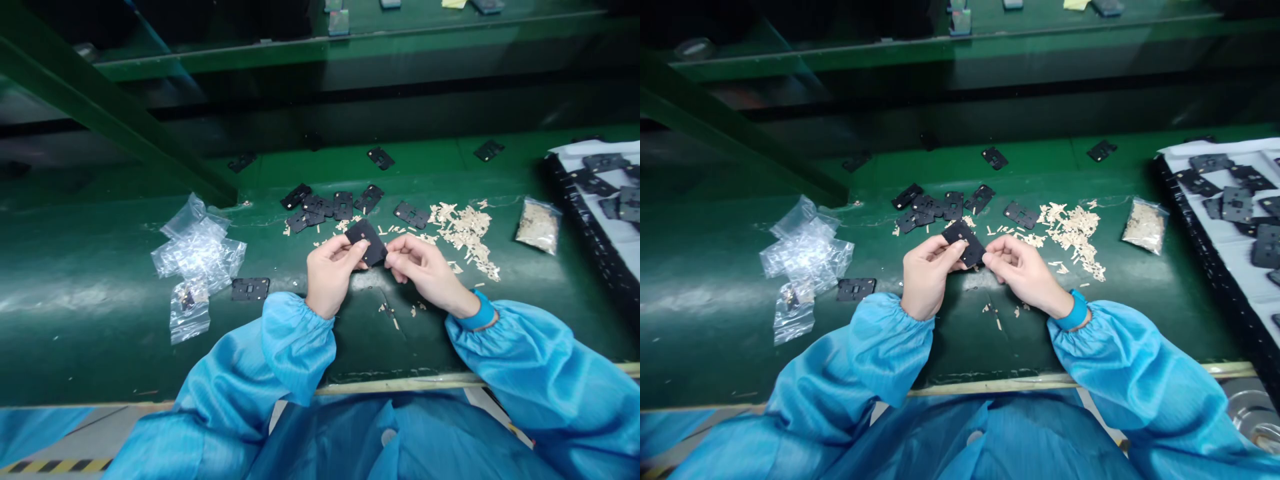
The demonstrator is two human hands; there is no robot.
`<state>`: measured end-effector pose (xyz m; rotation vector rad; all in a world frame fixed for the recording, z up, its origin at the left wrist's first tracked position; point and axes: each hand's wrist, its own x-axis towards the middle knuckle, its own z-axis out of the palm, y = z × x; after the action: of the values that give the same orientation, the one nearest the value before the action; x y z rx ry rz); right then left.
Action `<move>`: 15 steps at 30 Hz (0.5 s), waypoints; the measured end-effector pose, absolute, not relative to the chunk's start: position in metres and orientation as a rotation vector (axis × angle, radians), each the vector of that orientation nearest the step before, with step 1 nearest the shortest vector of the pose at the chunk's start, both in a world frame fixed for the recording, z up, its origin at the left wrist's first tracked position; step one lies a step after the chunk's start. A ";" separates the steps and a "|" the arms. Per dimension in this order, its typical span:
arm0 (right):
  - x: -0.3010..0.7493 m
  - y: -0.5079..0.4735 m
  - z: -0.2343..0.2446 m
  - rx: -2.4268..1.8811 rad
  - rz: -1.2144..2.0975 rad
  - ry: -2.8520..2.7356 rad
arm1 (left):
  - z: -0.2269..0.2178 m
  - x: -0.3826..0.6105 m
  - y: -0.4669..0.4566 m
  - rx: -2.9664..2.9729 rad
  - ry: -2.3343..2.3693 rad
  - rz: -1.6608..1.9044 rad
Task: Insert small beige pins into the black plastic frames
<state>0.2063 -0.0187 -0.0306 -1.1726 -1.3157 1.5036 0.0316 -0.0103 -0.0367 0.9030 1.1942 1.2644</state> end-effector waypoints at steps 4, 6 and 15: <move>0.210 -0.012 -0.024 -1.157 1.720 -1.256 | -0.038 0.030 -0.007 0.911 1.191 1.146; 0.216 -0.004 -0.018 -1.146 1.676 -1.091 | -0.031 0.029 -0.006 0.914 1.166 1.169; 0.213 0.003 -0.044 -1.213 1.448 -1.203 | 0.095 0.037 -0.077 1.602 0.551 0.741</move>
<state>0.2135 0.0027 -0.0439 -1.2129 -1.2026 1.4483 0.0365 -0.0769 0.0948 1.6022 0.5510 0.7412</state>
